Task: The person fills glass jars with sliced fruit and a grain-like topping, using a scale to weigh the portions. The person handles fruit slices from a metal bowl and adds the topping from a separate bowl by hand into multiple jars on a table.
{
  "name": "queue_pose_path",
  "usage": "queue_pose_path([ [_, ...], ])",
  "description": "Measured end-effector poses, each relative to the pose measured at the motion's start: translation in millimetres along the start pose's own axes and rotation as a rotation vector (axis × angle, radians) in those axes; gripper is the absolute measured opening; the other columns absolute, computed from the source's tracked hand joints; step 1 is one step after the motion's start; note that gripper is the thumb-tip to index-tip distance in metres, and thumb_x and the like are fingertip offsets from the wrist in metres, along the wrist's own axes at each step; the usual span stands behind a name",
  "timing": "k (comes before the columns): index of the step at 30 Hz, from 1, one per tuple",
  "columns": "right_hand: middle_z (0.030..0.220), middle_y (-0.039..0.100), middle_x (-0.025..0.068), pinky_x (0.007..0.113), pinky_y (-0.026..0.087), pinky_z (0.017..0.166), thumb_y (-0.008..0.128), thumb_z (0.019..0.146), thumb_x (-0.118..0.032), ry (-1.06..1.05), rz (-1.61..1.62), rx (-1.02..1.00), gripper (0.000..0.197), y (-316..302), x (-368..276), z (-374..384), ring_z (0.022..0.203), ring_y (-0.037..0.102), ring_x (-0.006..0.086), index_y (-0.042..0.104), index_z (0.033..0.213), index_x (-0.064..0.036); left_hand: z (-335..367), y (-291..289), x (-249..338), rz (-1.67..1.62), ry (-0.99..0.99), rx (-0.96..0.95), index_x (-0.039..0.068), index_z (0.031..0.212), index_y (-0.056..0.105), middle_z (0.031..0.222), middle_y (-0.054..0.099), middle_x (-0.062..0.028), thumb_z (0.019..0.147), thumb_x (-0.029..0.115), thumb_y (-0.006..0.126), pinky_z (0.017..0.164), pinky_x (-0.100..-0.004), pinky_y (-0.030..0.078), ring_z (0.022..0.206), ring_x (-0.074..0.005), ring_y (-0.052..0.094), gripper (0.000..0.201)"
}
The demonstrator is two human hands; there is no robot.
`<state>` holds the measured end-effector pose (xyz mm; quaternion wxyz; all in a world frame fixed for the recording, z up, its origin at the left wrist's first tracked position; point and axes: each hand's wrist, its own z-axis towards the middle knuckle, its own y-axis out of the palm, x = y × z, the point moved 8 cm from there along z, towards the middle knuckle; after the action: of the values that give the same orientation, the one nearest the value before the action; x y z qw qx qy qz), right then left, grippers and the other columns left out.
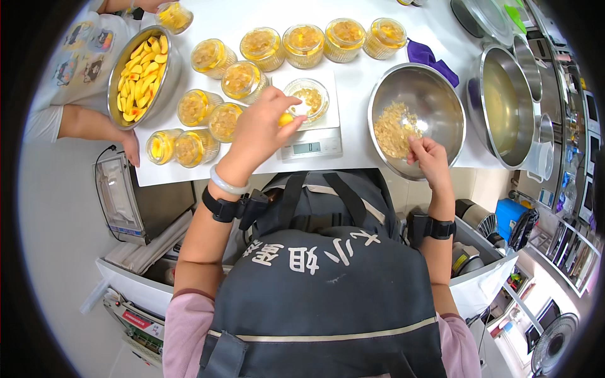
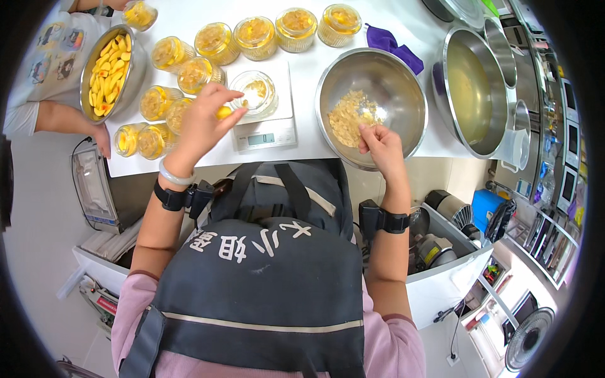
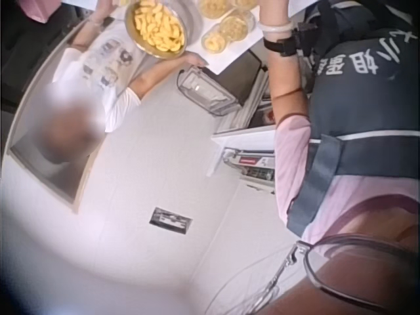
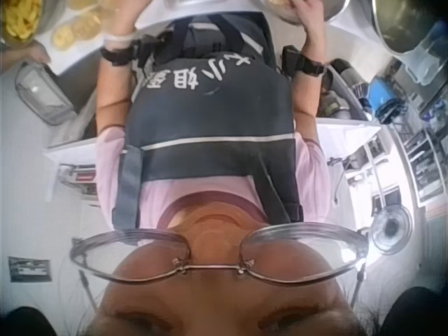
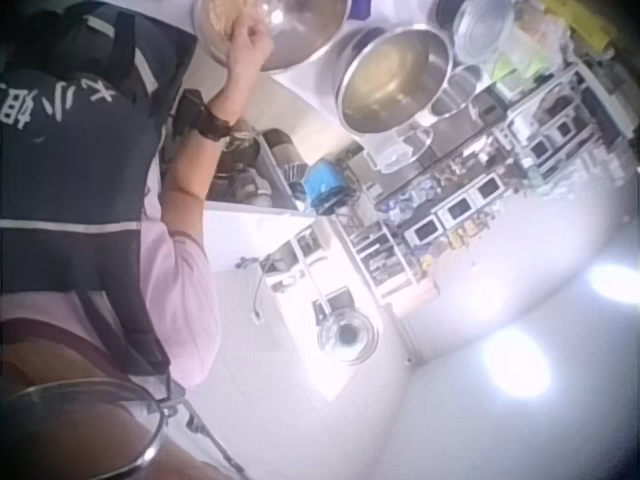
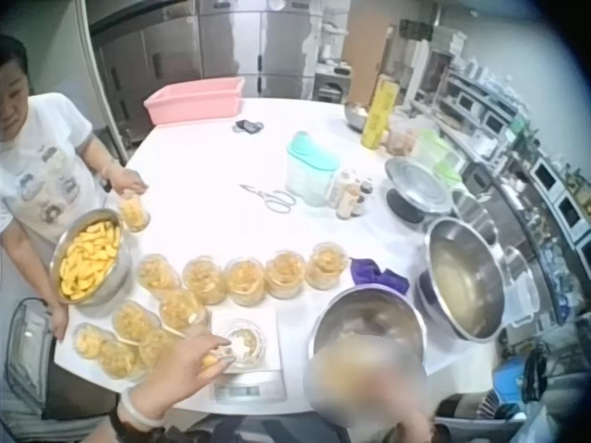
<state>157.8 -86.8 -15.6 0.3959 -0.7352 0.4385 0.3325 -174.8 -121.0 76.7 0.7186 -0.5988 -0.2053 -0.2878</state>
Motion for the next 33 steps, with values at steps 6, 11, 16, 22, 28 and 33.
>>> queue_pose_path([
  [6, 0.06, 0.059, 0.0078, 0.03, 0.044, 0.055, 0.063, 0.088, -0.033, 0.037, -0.462, 0.082, 0.038, -5.7, 0.8, 2.6, 0.055, 0.058, 0.0164, 0.059, 0.071, 0.0008, 14.6, -20.6, -18.7, 0.047, -0.086, 0.032, 0.005, 0.09, 0.067, 0.079, 0.06, -0.0102, 0.08, 0.022, 0.071, 0.064, -0.0348, 0.048, 0.074, -0.0262, 0.061, 0.021],
  [11, 0.07, 0.064, 0.014, 0.04, 0.047, 0.063, 0.064, 0.083, -0.035, 0.047, -0.735, 0.036, 0.034, -5.6, 17.6, 8.5, 0.069, 0.061, 0.0326, 0.063, 0.078, -0.0018, 16.9, -20.7, -35.2, -0.084, -0.196, 0.025, 0.003, 0.089, 0.066, 0.084, 0.062, -0.0129, 0.08, 0.021, 0.07, 0.07, -0.0355, 0.048, 0.078, -0.0289, 0.061, 0.02],
  [16, 0.075, 0.066, 0.0142, 0.039, 0.048, 0.065, 0.064, 0.083, -0.034, 0.0, -0.759, 0.005, 0.031, 2.2, 9.8, 11.8, 0.072, 0.063, 0.0312, 0.066, 0.085, -0.003, 25.0, 6.4, -22.1, -0.217, -0.156, -0.076, 0.004, 0.098, 0.064, 0.089, 0.059, -0.0113, 0.082, 0.014, 0.066, 0.077, -0.0319, 0.045, 0.085, -0.0229, 0.058, 0.019],
  [22, 0.076, 0.067, 0.0147, 0.039, 0.048, 0.066, 0.065, 0.082, -0.033, -0.072, -0.777, -0.016, 0.03, 7.9, 3.4, 17.0, 0.072, 0.064, 0.0308, 0.066, 0.087, -0.0023, 33.8, 28.5, 9.4, -0.122, 0.095, -0.114, 0.003, 0.094, 0.063, 0.089, 0.055, -0.0136, 0.075, -0.004, 0.054, 0.078, -0.04, 0.046, 0.089, -0.0321, 0.055, 0.023],
  [28, 0.075, 0.066, 0.0155, 0.039, 0.048, 0.066, 0.066, 0.082, -0.032, -0.087, -0.761, -0.015, 0.031, 6.0, 8.4, 20.1, 0.072, 0.064, 0.0314, 0.066, 0.088, -0.0021, 32.2, 25.5, 7.5, -0.098, 0.119, -0.067, 0.003, 0.101, 0.061, 0.089, 0.054, -0.0118, 0.074, -0.005, 0.058, 0.076, -0.0386, 0.045, 0.087, -0.0312, 0.055, 0.029],
  [33, 0.075, 0.066, 0.0161, 0.04, 0.048, 0.066, 0.065, 0.083, -0.034, -0.061, -0.811, -0.038, 0.032, 9.9, 9.8, 24.1, 0.072, 0.063, 0.0327, 0.065, 0.086, -0.0014, 20.4, 24.3, 4.3, 0.035, 0.024, -0.193, 0.005, 0.09, 0.064, 0.087, 0.053, -0.0113, 0.072, 0.006, 0.067, 0.073, -0.0391, 0.045, 0.085, -0.0307, 0.055, 0.018],
])
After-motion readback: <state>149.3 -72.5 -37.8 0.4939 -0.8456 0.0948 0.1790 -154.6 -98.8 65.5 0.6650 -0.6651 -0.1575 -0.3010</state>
